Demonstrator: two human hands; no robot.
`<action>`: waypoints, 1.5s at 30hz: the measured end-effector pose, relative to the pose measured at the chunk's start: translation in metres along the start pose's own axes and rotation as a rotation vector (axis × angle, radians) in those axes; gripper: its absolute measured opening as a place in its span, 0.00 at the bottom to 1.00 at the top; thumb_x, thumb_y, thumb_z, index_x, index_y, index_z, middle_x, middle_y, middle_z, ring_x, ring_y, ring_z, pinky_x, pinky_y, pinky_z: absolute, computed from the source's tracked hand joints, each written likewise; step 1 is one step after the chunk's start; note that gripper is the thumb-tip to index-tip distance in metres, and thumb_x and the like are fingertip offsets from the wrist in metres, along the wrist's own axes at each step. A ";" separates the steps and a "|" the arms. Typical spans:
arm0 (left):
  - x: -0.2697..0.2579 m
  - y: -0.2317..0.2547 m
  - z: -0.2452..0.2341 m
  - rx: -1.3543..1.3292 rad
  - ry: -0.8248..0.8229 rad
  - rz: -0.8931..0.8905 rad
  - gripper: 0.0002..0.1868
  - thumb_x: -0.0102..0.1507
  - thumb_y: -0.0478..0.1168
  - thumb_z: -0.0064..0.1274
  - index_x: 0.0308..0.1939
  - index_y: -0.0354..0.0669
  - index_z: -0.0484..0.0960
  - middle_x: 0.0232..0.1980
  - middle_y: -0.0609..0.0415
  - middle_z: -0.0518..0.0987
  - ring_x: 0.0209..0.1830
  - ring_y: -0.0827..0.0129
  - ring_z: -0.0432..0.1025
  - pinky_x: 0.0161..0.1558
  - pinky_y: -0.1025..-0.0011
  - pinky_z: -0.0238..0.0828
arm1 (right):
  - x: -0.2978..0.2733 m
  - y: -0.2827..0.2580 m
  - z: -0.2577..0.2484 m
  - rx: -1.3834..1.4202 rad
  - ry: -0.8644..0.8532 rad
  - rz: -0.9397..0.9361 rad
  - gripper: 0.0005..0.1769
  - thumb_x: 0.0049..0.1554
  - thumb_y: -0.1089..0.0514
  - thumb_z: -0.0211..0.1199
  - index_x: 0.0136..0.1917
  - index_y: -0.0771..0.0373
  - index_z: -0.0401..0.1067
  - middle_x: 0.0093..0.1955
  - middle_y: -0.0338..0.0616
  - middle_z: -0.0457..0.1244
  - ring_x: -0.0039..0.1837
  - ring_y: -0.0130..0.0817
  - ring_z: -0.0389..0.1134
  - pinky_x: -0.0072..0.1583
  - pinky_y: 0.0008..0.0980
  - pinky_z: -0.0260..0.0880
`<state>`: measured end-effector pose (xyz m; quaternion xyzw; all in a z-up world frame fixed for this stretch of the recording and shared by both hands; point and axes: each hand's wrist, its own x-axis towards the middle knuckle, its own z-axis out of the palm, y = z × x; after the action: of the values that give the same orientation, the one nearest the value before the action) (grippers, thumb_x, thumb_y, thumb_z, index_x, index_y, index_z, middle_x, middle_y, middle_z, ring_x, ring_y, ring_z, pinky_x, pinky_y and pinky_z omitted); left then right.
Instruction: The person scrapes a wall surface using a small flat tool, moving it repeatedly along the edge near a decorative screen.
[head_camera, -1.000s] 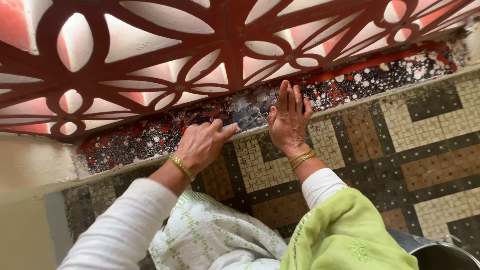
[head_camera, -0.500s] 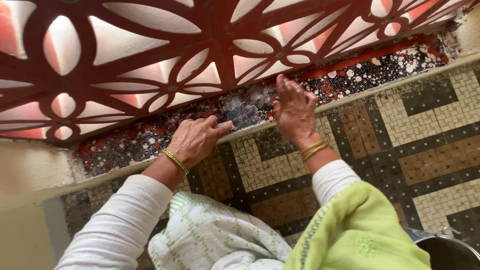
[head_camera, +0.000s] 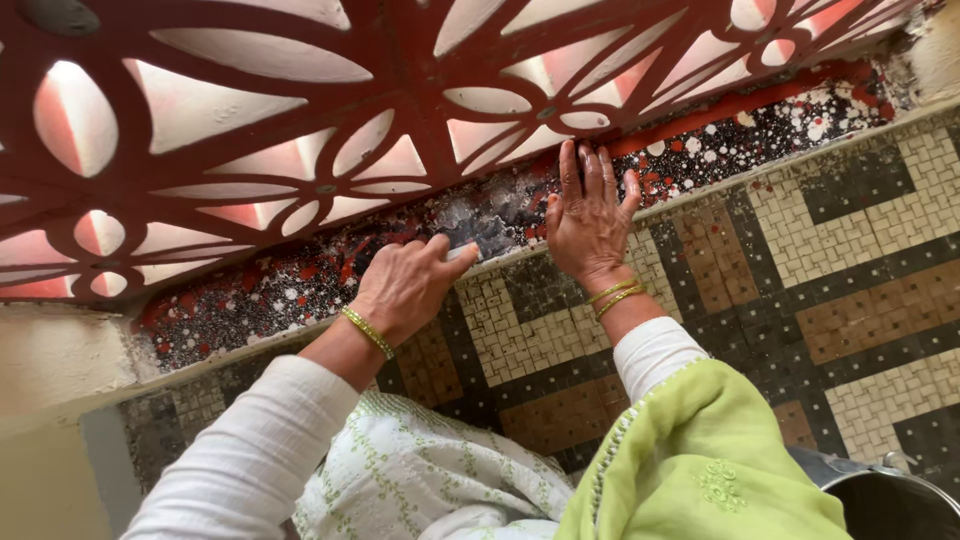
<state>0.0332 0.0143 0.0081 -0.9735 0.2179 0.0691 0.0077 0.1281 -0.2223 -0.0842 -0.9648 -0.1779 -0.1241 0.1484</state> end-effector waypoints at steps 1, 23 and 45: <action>0.007 0.003 0.004 0.009 0.038 0.014 0.24 0.62 0.34 0.46 0.62 0.60 0.73 0.32 0.54 0.73 0.21 0.71 0.68 0.20 0.73 0.66 | -0.001 0.000 0.000 -0.001 -0.003 0.000 0.39 0.62 0.49 0.44 0.83 0.55 0.39 0.78 0.53 0.50 0.80 0.48 0.47 0.74 0.64 0.37; 0.015 0.022 -0.004 0.128 -0.030 -0.029 0.21 0.64 0.36 0.47 0.62 0.53 0.73 0.30 0.57 0.74 0.19 0.75 0.69 0.19 0.75 0.68 | -0.001 -0.002 -0.009 0.041 0.076 -0.033 0.40 0.62 0.52 0.47 0.83 0.59 0.41 0.77 0.52 0.51 0.80 0.48 0.49 0.75 0.63 0.38; 0.035 0.039 0.000 0.140 0.127 -0.100 0.24 0.61 0.36 0.51 0.62 0.49 0.75 0.34 0.56 0.76 0.26 0.73 0.72 0.25 0.71 0.69 | 0.001 -0.002 -0.009 0.027 0.096 -0.039 0.39 0.62 0.51 0.46 0.83 0.58 0.42 0.77 0.51 0.52 0.80 0.48 0.49 0.74 0.64 0.38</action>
<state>0.0482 -0.0355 0.0034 -0.9826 0.1736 -0.0087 0.0654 0.1267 -0.2232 -0.0755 -0.9520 -0.1910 -0.1709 0.1673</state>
